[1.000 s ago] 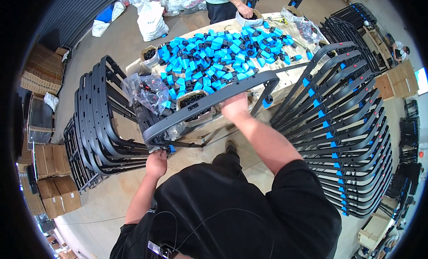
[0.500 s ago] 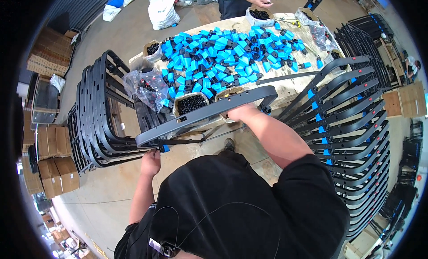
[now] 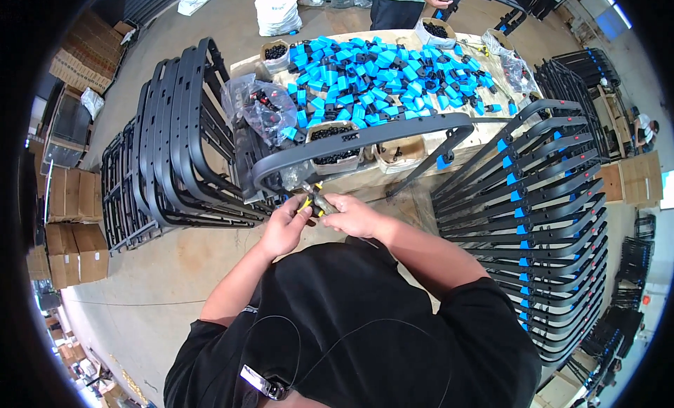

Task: Assemble a metal frame component by attaching blue plastic parts and securing them with screws.

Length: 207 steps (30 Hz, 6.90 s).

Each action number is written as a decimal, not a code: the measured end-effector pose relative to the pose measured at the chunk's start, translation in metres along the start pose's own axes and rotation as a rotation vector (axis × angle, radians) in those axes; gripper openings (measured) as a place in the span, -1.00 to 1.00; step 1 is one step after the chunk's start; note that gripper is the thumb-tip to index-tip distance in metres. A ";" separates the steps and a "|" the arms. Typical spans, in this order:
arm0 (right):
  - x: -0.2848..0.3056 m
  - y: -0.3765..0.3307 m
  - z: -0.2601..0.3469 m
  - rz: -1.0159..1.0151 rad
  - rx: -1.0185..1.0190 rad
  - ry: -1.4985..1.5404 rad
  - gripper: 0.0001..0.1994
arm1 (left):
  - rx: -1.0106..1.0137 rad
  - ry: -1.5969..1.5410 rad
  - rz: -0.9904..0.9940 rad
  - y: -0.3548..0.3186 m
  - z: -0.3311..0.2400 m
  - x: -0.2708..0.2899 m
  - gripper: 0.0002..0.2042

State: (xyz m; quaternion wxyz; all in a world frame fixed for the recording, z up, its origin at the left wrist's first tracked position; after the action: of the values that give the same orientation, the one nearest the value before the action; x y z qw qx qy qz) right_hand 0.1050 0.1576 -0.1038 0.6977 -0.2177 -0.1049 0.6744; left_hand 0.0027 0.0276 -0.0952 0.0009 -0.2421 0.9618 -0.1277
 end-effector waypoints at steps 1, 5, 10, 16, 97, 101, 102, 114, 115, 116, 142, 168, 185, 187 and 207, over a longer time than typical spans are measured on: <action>-0.012 0.001 0.005 -0.065 0.015 0.022 -0.73 | -0.062 0.008 -0.041 -0.009 0.002 0.008 -0.60; -0.022 0.006 -0.021 -0.522 0.227 -0.338 -0.74 | -0.262 0.418 -0.189 -0.060 0.008 0.058 -0.65; -0.044 -0.007 -0.075 -0.490 -0.050 0.127 -0.71 | -0.251 -0.114 -0.437 -0.072 0.083 0.101 -0.69; -0.059 -0.024 -0.101 -0.522 -0.089 0.103 -0.73 | -0.020 -0.460 -0.574 -0.034 0.108 0.125 -0.83; -0.087 0.124 -0.055 -0.314 -0.358 -0.497 -0.82 | 0.295 -0.417 -0.481 -0.008 0.094 0.107 -0.86; -0.092 0.089 -0.016 -0.121 -0.422 0.319 -0.83 | 0.321 -0.401 -0.427 -0.004 0.103 0.109 -0.84; -0.090 0.089 -0.018 -0.130 -0.392 0.187 -0.83 | 0.317 -0.432 -0.381 -0.003 0.103 0.109 -0.83; -0.075 0.124 -0.060 -0.378 -0.082 -0.720 -0.80 | 0.320 -0.457 -0.329 -0.006 0.087 0.096 -0.84; -0.086 0.134 -0.055 -0.258 -0.131 -0.833 -0.79 | 0.325 -0.453 -0.346 -0.005 0.091 0.099 -0.84; -0.094 0.141 -0.051 -0.136 -0.181 -0.944 -0.78 | 0.329 -0.450 -0.364 -0.004 0.095 0.102 -0.84; -0.087 0.119 -0.049 -0.130 -0.380 -0.606 -0.80 | 0.276 -0.413 -0.388 0.000 0.102 0.104 -0.86; -0.086 0.121 -0.059 -0.362 -0.213 -0.732 -0.70 | 0.320 -0.474 -0.520 -0.006 0.100 0.106 -0.83; -0.091 0.092 -0.025 -0.183 -0.424 -0.183 -0.67 | 0.219 -0.305 -0.540 -0.004 0.104 0.107 -0.83; -0.083 0.107 -0.051 -0.324 -0.268 -0.728 -0.55 | 0.233 -0.326 -0.532 0.002 0.102 0.103 -0.83; -0.099 0.086 -0.078 -0.202 -0.259 -0.139 -0.50 | 0.174 -0.106 -0.601 -0.008 0.118 0.121 -0.72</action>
State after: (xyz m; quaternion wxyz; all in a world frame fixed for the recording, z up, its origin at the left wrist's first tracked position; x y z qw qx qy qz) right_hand 0.0555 0.0472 -0.1968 0.7191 -0.2472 -0.2603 0.5951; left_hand -0.0929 -0.0643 -0.1999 0.0340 -0.5210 0.8312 -0.1911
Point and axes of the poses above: each hand's wrist, its own y-axis towards the middle knuckle, its own x-axis out of the back of the hand, z = x × y, the point moved 6 cm from there along y, towards the middle knuckle, and after that the axes turned 3 degrees about -x, right-handed, at the moved point
